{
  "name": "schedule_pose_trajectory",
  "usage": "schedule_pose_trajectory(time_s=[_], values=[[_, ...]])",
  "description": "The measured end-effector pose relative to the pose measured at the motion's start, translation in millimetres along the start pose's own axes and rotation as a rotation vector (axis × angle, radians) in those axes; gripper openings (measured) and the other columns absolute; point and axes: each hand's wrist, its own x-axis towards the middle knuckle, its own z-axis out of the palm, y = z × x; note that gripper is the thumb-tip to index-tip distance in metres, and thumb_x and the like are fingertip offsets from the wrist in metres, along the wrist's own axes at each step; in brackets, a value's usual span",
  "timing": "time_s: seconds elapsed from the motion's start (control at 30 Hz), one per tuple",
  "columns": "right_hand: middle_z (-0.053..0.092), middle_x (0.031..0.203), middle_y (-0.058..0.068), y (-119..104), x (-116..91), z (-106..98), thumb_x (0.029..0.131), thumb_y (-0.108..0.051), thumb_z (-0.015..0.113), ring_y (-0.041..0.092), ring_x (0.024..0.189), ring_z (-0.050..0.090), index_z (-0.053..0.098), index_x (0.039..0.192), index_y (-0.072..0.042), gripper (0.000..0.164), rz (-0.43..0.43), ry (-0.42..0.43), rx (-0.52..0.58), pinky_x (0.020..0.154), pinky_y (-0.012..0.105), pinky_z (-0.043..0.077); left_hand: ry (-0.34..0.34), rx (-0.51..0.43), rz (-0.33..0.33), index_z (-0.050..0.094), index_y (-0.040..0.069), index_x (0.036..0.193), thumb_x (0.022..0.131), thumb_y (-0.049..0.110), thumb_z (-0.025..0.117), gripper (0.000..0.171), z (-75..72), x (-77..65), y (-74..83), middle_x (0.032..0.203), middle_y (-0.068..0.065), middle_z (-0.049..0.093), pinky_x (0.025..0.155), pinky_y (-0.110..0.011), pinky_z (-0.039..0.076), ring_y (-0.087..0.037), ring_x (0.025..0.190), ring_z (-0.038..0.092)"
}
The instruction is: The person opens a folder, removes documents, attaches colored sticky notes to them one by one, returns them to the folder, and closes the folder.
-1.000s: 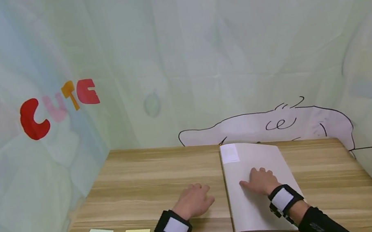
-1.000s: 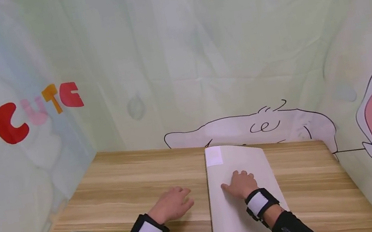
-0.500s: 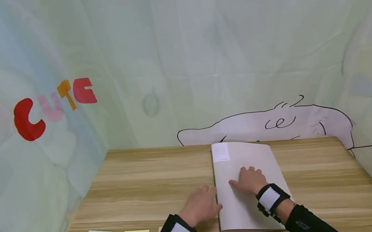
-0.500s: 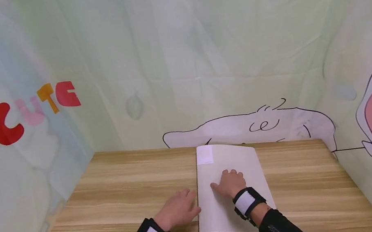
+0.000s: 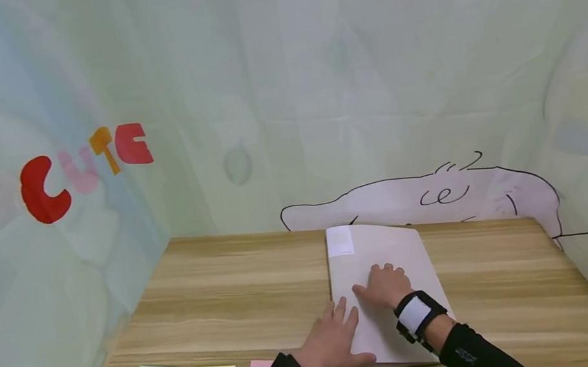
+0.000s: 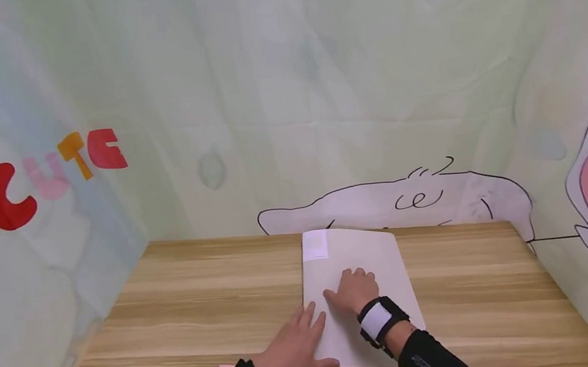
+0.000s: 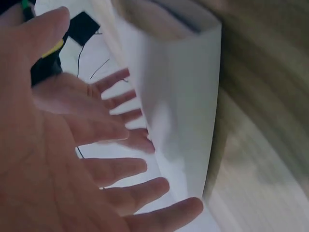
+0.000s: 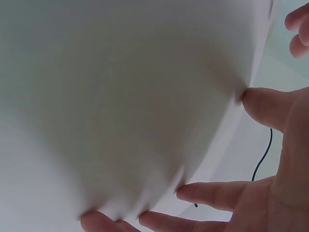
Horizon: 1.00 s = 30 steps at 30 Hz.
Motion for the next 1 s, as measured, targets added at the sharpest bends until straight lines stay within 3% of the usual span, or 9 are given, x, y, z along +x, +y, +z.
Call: schedule_pose_trajectory(time_s=[0.2, 0.37, 0.73, 1.0], values=[[0.057, 0.103, 0.028, -6.4, 0.0, 1.1, 0.084, -0.053, 0.061, 0.04, 0.089, 0.053, 0.056, 0.117, 0.01, 0.071, 0.002, 0.0, 0.017, 0.081, 0.051, 0.045, -0.052, -0.004, 0.026, 0.041, 0.004, 0.141, 0.079, 0.066, 0.059, 0.09, 7.1, 0.1, 4.9, 0.146, -0.022, 0.033, 0.095, -0.05, 0.042, -0.042, 0.131, 0.033], [0.056, 0.103, 0.028, -9.4, 1.0, 3.5, 0.084, -0.053, 0.062, 0.04, 0.089, 0.053, 0.056, 0.116, 0.01, 0.071, -0.001, 0.013, 0.024, 0.08, 0.051, 0.044, -0.04, -0.02, 0.033, 0.043, 0.003, 0.14, 0.079, 0.061, 0.064, 0.087, 9.7, -1.2, 9.1, 0.146, -0.022, 0.034, 0.096, -0.05, 0.04, -0.042, 0.131, 0.033], [0.056, 0.103, 0.029, -10.6, 4.1, 5.8, 0.083, -0.053, 0.062, 0.04, 0.089, 0.053, 0.057, 0.115, 0.009, 0.07, -0.003, 0.043, 0.012, 0.08, 0.051, 0.045, 0.018, 0.131, 0.038, 0.049, 0.004, 0.135, 0.078, 0.061, 0.065, 0.083, 18.1, 2.8, 11.0, 0.141, -0.02, 0.041, 0.094, -0.047, 0.043, -0.04, 0.127, 0.039], [0.056, 0.099, 0.026, -2.9, 1.1, -9.4, 0.084, -0.049, 0.064, 0.039, 0.089, 0.052, 0.058, 0.113, 0.009, 0.066, -0.07, 0.054, 0.019, 0.072, 0.05, 0.048, 0.076, 0.224, 0.05, 0.052, 0.001, 0.13, 0.075, 0.057, 0.071, 0.081, 17.5, 6.9, 9.2, 0.136, -0.019, 0.046, 0.099, -0.041, 0.04, -0.038, 0.123, 0.044]])
